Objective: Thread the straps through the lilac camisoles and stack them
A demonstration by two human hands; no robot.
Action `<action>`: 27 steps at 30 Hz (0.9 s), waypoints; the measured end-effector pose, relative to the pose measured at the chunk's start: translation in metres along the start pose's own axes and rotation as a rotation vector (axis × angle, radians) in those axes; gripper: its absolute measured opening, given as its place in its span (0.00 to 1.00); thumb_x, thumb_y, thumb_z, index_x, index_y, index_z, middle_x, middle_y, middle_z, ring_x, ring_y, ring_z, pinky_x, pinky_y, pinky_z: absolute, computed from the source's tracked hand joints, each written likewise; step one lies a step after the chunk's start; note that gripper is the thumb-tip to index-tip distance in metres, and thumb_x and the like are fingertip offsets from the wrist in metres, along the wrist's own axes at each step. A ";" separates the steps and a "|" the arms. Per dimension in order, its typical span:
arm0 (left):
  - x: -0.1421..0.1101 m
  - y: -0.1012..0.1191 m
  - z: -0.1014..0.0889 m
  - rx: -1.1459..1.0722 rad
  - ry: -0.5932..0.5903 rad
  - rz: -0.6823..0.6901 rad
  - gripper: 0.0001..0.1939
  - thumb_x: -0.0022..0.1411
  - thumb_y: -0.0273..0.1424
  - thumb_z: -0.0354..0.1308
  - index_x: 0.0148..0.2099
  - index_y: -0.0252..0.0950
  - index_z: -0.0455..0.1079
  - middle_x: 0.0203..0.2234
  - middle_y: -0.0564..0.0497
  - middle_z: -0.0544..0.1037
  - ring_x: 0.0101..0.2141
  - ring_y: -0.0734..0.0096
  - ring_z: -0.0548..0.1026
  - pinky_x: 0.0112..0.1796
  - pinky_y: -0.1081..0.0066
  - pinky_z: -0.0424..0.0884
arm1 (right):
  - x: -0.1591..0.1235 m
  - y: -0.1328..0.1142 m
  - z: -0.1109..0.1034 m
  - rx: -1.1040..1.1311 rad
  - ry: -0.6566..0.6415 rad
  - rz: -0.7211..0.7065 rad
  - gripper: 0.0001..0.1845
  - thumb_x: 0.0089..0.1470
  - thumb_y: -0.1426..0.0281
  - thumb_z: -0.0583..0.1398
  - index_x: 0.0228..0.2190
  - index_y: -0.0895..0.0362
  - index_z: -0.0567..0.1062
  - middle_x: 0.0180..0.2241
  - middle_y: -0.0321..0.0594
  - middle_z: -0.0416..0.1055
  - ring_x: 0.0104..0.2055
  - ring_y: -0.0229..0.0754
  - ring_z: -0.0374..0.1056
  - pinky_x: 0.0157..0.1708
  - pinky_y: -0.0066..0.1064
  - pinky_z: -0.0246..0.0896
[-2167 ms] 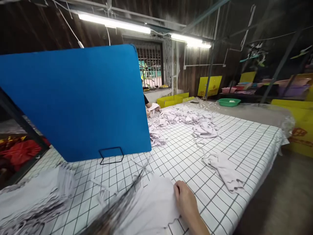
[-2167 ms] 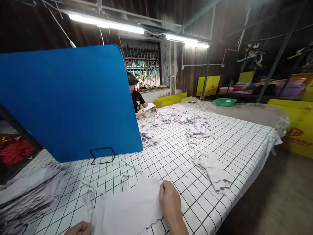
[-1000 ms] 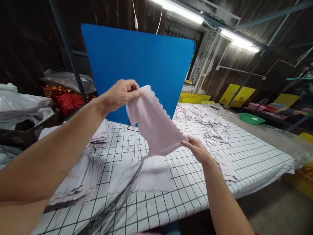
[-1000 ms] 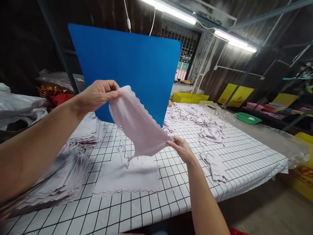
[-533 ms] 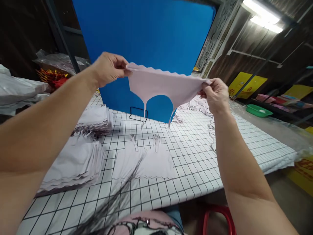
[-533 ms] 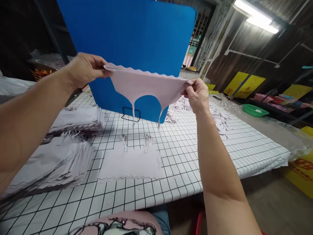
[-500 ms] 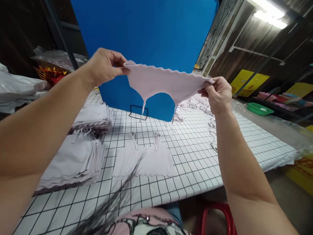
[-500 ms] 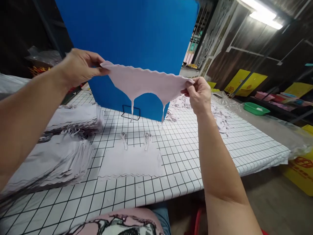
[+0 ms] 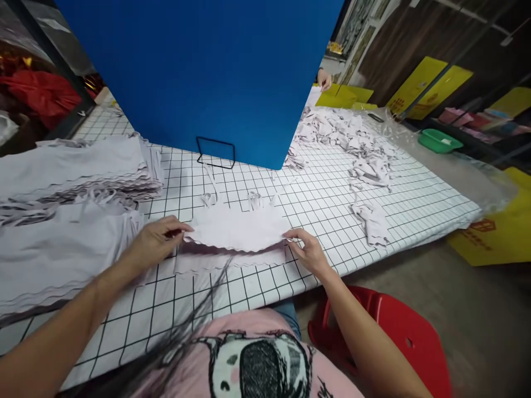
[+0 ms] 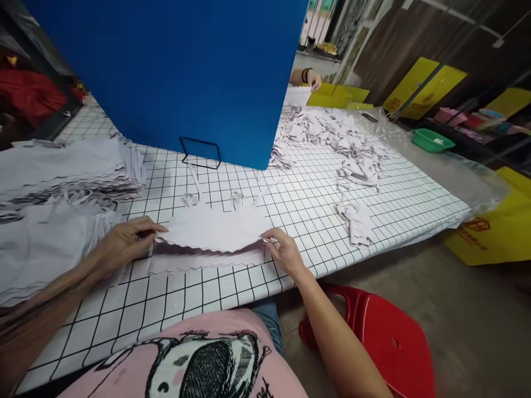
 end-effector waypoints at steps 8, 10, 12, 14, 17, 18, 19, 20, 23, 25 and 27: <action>-0.017 -0.007 -0.014 0.174 -0.034 0.017 0.13 0.64 0.36 0.50 0.43 0.40 0.74 0.34 0.52 0.71 0.38 0.66 0.69 0.38 0.70 0.67 | -0.006 -0.008 0.020 -0.042 -0.143 -0.122 0.09 0.62 0.70 0.55 0.42 0.53 0.74 0.43 0.45 0.74 0.48 0.45 0.69 0.50 0.43 0.66; -0.024 -0.015 0.002 0.278 -0.096 0.063 0.14 0.64 0.35 0.48 0.42 0.40 0.75 0.33 0.50 0.72 0.41 0.62 0.69 0.41 0.66 0.67 | -0.014 -0.006 0.025 -0.099 -0.189 -0.153 0.08 0.61 0.70 0.56 0.40 0.53 0.74 0.45 0.45 0.73 0.51 0.47 0.67 0.51 0.45 0.63; -0.028 -0.017 0.015 0.359 -0.140 0.100 0.15 0.62 0.33 0.48 0.40 0.39 0.76 0.35 0.47 0.74 0.42 0.58 0.69 0.42 0.63 0.68 | -0.020 -0.007 0.025 -0.176 -0.209 -0.170 0.08 0.61 0.70 0.56 0.40 0.54 0.75 0.47 0.45 0.73 0.52 0.48 0.65 0.52 0.46 0.61; -0.029 -0.013 0.019 0.411 -0.117 0.130 0.16 0.60 0.31 0.47 0.41 0.37 0.76 0.39 0.45 0.74 0.43 0.56 0.69 0.44 0.61 0.68 | -0.023 -0.009 0.022 -0.252 -0.222 -0.168 0.09 0.61 0.70 0.57 0.42 0.54 0.75 0.47 0.45 0.73 0.52 0.49 0.64 0.51 0.47 0.59; -0.029 -0.003 0.020 0.425 -0.090 0.187 0.17 0.60 0.29 0.46 0.45 0.37 0.74 0.44 0.43 0.74 0.46 0.55 0.69 0.47 0.58 0.67 | -0.028 -0.015 0.021 -0.316 -0.266 -0.160 0.11 0.61 0.67 0.58 0.44 0.53 0.76 0.46 0.45 0.73 0.49 0.49 0.63 0.49 0.46 0.57; -0.030 -0.002 0.024 0.409 -0.127 0.196 0.16 0.61 0.30 0.46 0.44 0.38 0.74 0.44 0.43 0.74 0.44 0.56 0.70 0.46 0.59 0.68 | -0.029 -0.017 0.021 -0.325 -0.282 -0.158 0.11 0.61 0.66 0.58 0.44 0.52 0.76 0.46 0.44 0.73 0.48 0.49 0.63 0.48 0.45 0.56; -0.031 -0.003 0.028 0.390 -0.179 0.197 0.15 0.62 0.31 0.46 0.42 0.38 0.74 0.41 0.44 0.75 0.42 0.57 0.71 0.44 0.61 0.68 | -0.030 -0.018 0.021 -0.329 -0.293 -0.155 0.11 0.61 0.65 0.58 0.43 0.52 0.77 0.45 0.44 0.73 0.47 0.48 0.63 0.47 0.44 0.56; -0.032 -0.005 0.032 0.373 -0.227 0.192 0.13 0.63 0.32 0.46 0.39 0.39 0.73 0.39 0.45 0.75 0.40 0.58 0.71 0.41 0.62 0.68 | -0.031 -0.019 0.021 -0.331 -0.292 -0.149 0.11 0.61 0.64 0.58 0.42 0.52 0.77 0.44 0.44 0.73 0.47 0.48 0.63 0.47 0.44 0.56; -0.027 -0.002 0.035 0.337 -0.214 0.180 0.12 0.64 0.34 0.46 0.37 0.40 0.71 0.35 0.46 0.75 0.39 0.59 0.72 0.41 0.62 0.68 | -0.029 -0.017 0.019 -0.332 -0.270 -0.132 0.12 0.61 0.63 0.58 0.42 0.52 0.77 0.42 0.45 0.73 0.45 0.48 0.63 0.46 0.43 0.56; -0.014 0.014 0.039 0.283 -0.146 0.207 0.11 0.64 0.34 0.47 0.38 0.40 0.71 0.36 0.46 0.75 0.40 0.57 0.72 0.44 0.60 0.68 | -0.022 -0.015 0.017 -0.325 -0.266 -0.121 0.11 0.61 0.62 0.58 0.41 0.52 0.77 0.41 0.44 0.73 0.44 0.47 0.63 0.45 0.43 0.57; 0.005 0.043 0.054 0.187 -0.118 0.257 0.12 0.65 0.34 0.47 0.40 0.39 0.71 0.38 0.45 0.75 0.42 0.55 0.72 0.46 0.57 0.69 | -0.007 -0.013 0.011 -0.290 -0.236 -0.085 0.11 0.62 0.62 0.57 0.37 0.53 0.77 0.38 0.43 0.73 0.42 0.47 0.64 0.44 0.42 0.58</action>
Point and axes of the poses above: each hand's wrist, its own x-axis towards the middle knuckle, its own z-axis out of the palm, y = z × x, the point moved 8 cm from there along x, towards the middle knuckle
